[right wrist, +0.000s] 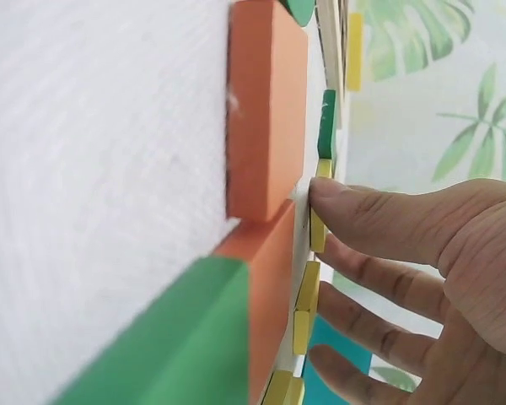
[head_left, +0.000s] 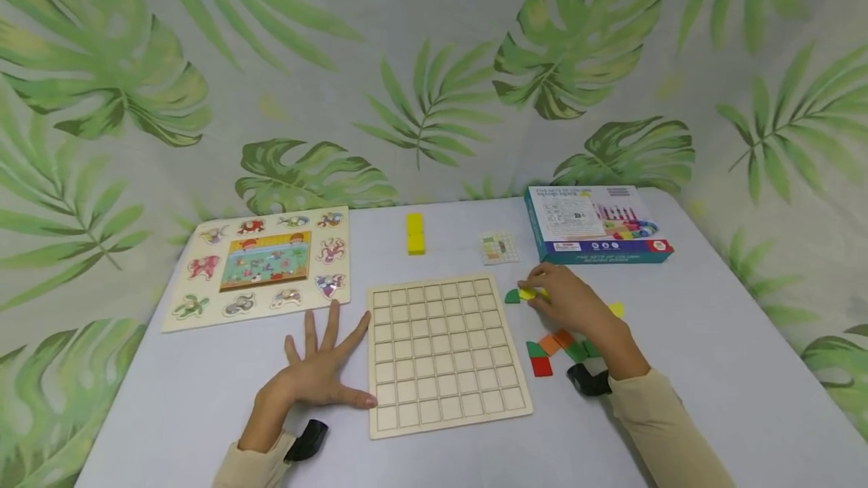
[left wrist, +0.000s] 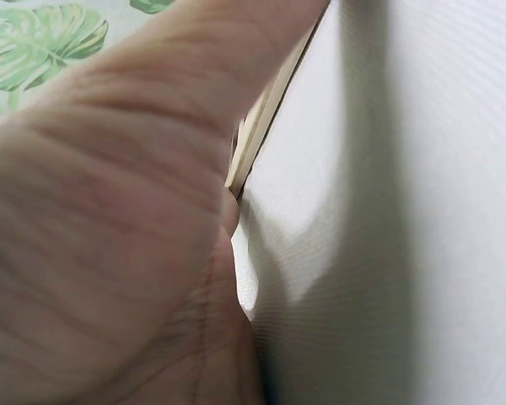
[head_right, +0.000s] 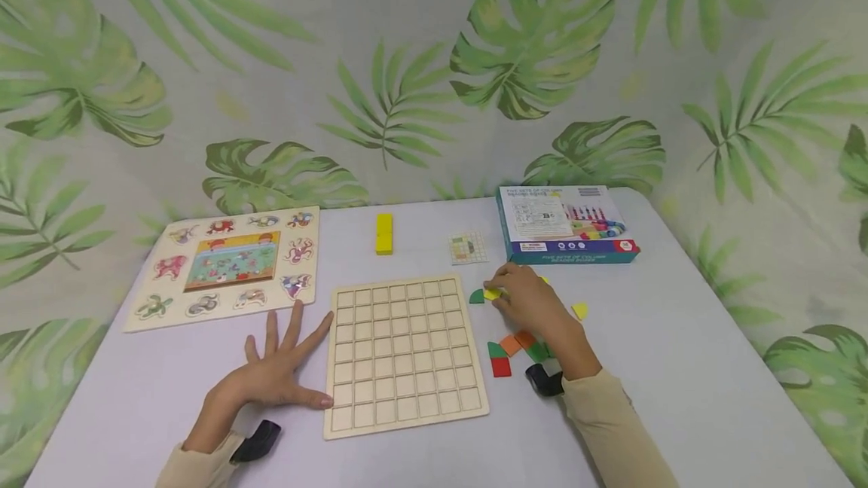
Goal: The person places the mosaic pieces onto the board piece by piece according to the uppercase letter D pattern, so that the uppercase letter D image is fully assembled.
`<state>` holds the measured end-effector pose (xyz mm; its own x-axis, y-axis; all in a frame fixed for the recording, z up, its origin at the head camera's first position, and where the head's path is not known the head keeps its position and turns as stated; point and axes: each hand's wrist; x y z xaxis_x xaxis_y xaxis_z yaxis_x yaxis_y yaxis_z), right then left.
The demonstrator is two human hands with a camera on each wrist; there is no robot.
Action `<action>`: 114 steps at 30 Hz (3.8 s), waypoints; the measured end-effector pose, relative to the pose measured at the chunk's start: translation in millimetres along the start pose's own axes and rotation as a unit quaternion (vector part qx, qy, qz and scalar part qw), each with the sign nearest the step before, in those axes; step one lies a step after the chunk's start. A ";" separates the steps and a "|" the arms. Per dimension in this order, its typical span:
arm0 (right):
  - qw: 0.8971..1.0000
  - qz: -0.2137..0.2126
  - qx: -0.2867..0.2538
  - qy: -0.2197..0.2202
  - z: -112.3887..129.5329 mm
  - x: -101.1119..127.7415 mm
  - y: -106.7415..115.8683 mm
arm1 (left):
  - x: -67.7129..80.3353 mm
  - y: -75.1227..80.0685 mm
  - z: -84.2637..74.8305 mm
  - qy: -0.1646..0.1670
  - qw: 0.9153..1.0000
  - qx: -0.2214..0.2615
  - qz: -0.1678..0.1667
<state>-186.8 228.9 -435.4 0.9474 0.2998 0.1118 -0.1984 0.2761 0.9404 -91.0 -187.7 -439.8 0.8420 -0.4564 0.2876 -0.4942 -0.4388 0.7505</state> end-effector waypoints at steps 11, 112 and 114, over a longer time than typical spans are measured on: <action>1.000 -0.006 -0.004 0.005 5.7 -4.9 9.9 | -3.1 0.4 5.5 -0.005 1.000 -0.015 -0.017; 0.986 0.115 -0.030 0.121 112.1 -22.4 -12.7 | -1.0 -2.1 6.4 -0.013 0.999 -0.023 -0.025; 0.985 0.119 -0.034 0.116 111.7 -20.4 -10.2 | -1.3 -2.9 7.7 -0.010 0.999 -0.023 -0.025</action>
<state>-176.1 118.0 -411.5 0.7903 0.5626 0.2425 -0.4317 0.2306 0.8720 -92.3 -191.7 -446.9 0.8610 -0.4501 0.2369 -0.4402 -0.4259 0.7904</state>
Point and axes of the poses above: each hand's wrist, its own x-axis away from the middle knuckle, its own y-axis out of the back of the hand, z = x × y, and after that the axes turned 8 degrees about -y, right-handed
